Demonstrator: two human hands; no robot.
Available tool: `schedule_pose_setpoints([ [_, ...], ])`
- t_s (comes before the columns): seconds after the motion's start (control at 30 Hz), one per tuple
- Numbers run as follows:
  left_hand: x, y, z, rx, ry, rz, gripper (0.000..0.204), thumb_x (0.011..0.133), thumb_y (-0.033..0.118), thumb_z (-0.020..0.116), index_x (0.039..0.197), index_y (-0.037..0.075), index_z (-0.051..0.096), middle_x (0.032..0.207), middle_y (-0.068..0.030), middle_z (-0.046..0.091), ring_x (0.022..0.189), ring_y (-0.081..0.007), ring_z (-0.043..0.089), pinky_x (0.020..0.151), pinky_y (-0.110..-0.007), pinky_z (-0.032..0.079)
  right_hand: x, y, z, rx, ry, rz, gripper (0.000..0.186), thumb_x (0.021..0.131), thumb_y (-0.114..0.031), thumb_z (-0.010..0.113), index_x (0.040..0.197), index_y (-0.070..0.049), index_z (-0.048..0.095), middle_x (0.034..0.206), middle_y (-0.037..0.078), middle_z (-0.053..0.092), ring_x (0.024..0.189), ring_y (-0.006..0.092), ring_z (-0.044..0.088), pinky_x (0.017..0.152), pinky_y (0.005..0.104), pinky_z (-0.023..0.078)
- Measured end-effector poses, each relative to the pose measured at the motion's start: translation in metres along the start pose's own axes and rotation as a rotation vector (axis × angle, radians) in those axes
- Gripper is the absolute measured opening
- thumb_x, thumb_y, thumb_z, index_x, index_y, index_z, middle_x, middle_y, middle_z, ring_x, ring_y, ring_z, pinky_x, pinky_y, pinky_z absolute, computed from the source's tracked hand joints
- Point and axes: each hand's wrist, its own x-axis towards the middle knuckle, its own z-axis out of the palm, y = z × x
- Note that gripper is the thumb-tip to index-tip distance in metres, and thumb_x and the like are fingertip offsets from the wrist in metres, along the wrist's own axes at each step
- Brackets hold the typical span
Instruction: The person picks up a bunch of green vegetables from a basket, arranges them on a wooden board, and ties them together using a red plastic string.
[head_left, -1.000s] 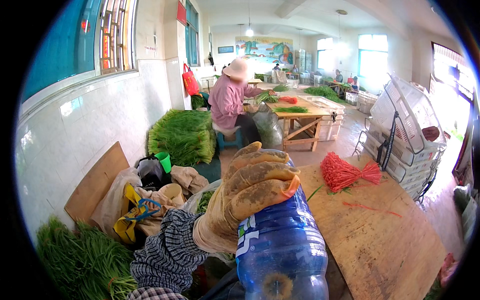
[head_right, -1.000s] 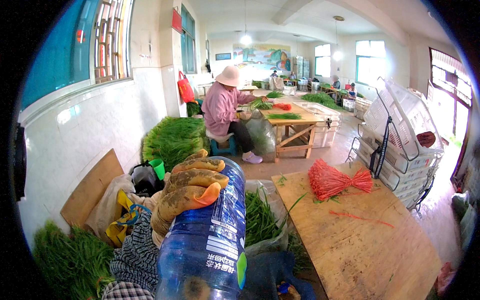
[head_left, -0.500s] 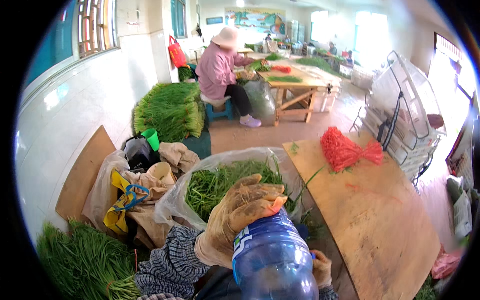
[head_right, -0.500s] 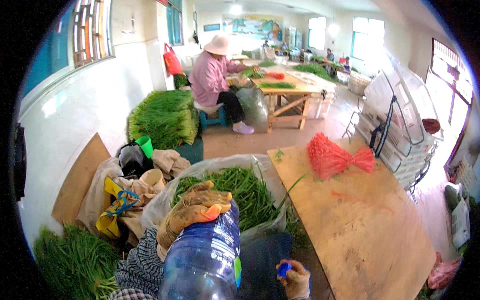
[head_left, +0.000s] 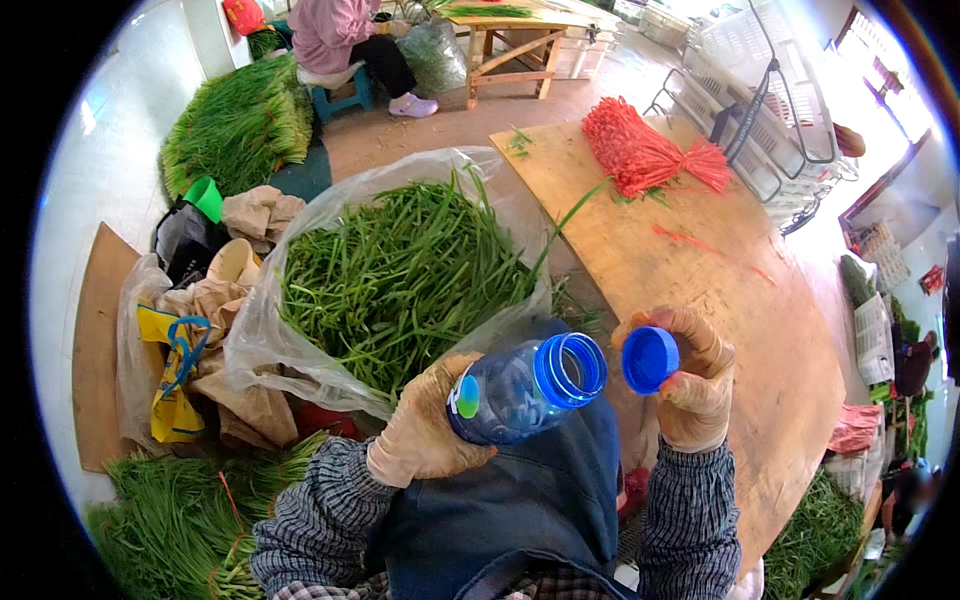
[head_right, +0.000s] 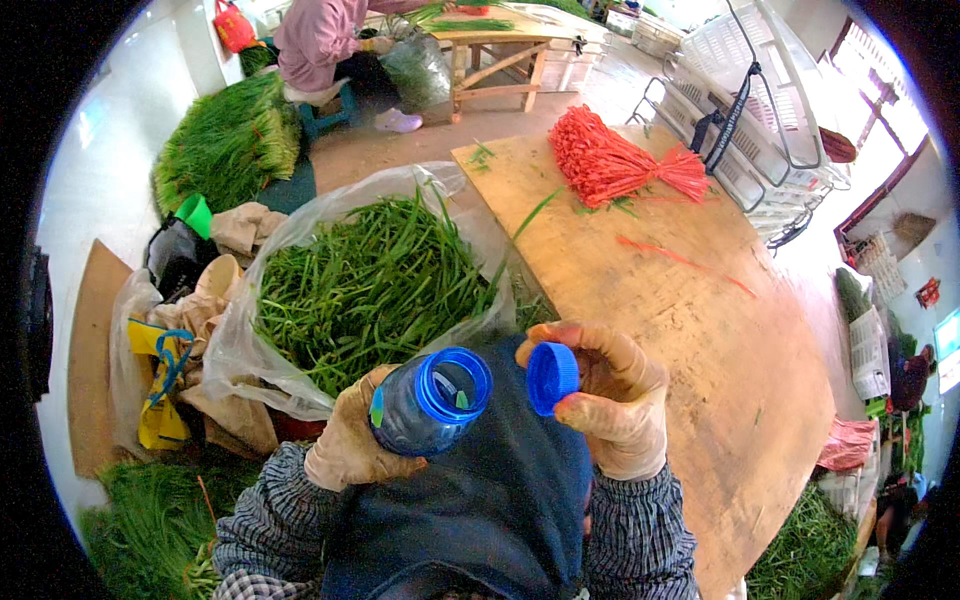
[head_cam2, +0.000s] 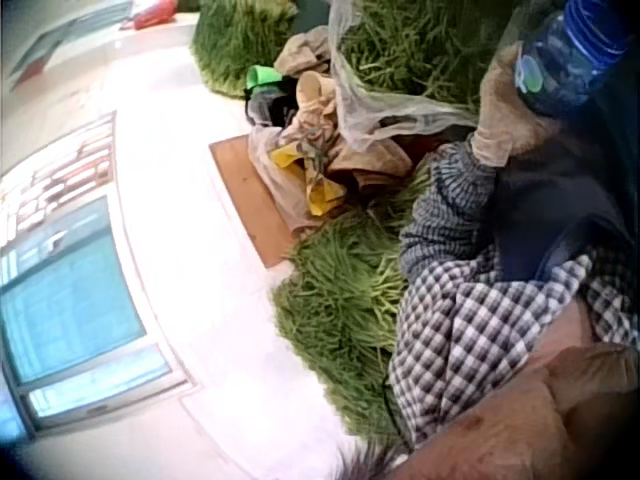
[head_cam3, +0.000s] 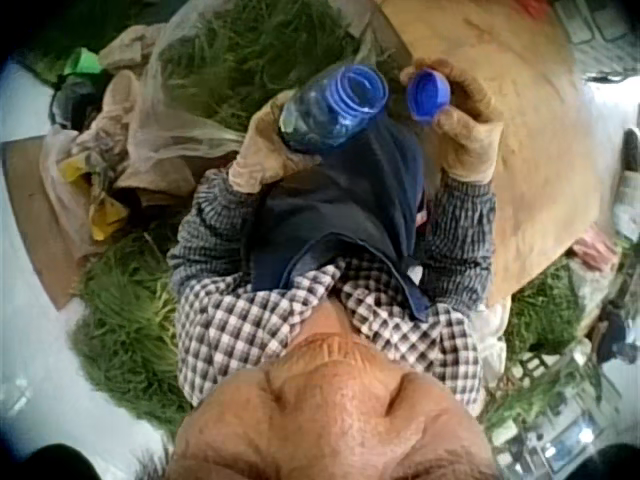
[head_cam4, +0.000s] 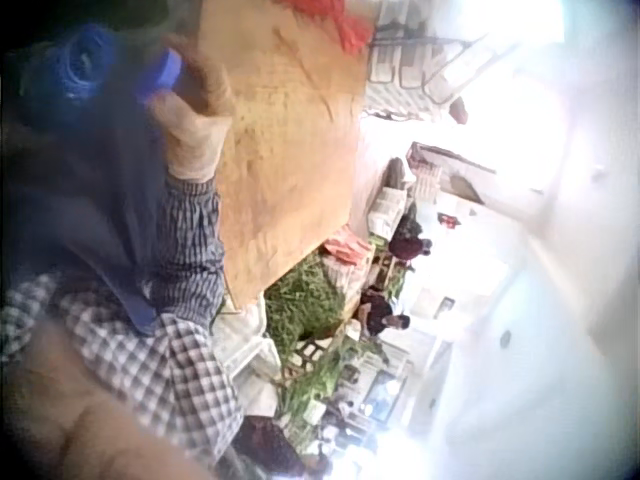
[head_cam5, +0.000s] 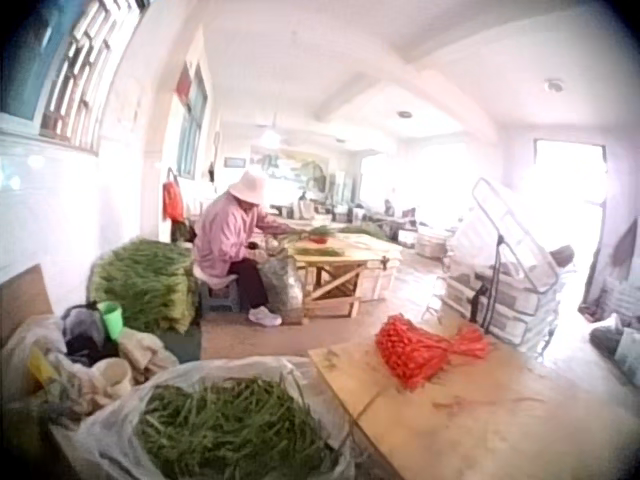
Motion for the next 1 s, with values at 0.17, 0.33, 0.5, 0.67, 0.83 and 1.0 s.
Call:
schedule_pose_setpoints([
  [0.17,0.001,-0.018,0.004,-0.004,0.015,0.023,0.075,0.045,0.01,0.079,0.111,0.001,0.045,0.106,-0.0082,0.054,0.098,-0.0172,0.052,0.09,-0.03,0.039,0.007,-0.01,0.009,-0.166,-0.109,0.114,0.057,0.056,-0.008,0.079,0.104,0.007,0.053,0.105,0.015,0.057,0.094,0.0202,0.057,0.083,0.0298,0.045],
  [0.33,0.001,-0.015,0.002,0.088,-0.02,0.068,0.075,0.046,0.01,0.079,0.112,0.0,0.044,0.105,-0.0077,0.055,0.097,-0.0173,0.052,0.088,-0.031,0.041,0.012,-0.02,0.017,-0.489,-0.249,0.048,0.053,0.057,-0.009,0.079,0.103,0.004,0.055,0.099,0.01,0.057,0.088,0.0161,0.056,0.077,0.0265,0.046],
  [0.5,0.002,-0.015,0.003,0.003,-0.054,0.042,0.067,0.052,0.011,0.073,0.111,0.0,0.045,0.098,-0.0105,0.056,0.093,-0.0197,0.054,0.084,-0.028,0.043,0.019,-0.042,0.029,-0.937,-0.44,-0.047,0.046,0.059,-0.011,0.077,0.1,-0.001,0.059,0.094,0.009,0.056,0.079,0.0159,0.056,0.066,0.0266,0.047],
  [0.67,0.006,-0.013,0.001,0.191,-0.1,0.109,0.064,0.052,0.009,0.073,0.11,0.0,0.046,0.097,-0.0099,0.057,0.089,-0.0199,0.056,0.082,-0.028,0.044,0.02,-0.052,0.033,-1.085,-0.522,-0.095,0.046,0.058,-0.011,0.076,0.099,-0.003,0.058,0.093,0.01,0.056,0.077,0.0204,0.057,0.064,0.0284,0.048],
  [0.83,0.004,-0.013,-0.003,-0.053,-0.19,0.014,0.064,0.052,0.009,0.073,0.11,-0.001,0.047,0.097,-0.0097,0.057,0.09,-0.0183,0.056,0.082,-0.028,0.044,0.027,-0.05,0.036,-1.206,-0.625,-0.209,0.046,0.056,-0.012,0.074,0.099,-0.004,0.058,0.091,0.011,0.055,0.076,0.0255,0.058,0.064,0.0316,0.048],
  [1.0,0.012,-0.014,-0.004,-0.183,-0.357,-0.077,0.072,0.047,0.011,0.079,0.111,0.0,0.048,0.1,-0.0069,0.057,0.093,-0.015,0.053,0.086,-0.029,0.042,0.024,-0.055,0.04,-1.283,-0.631,-0.208,0.041,0.055,-0.009,0.075,0.093,-0.001,0.062,0.088,0.01,0.058,0.07,0.0204,0.058,0.059,0.0281,0.045],
])
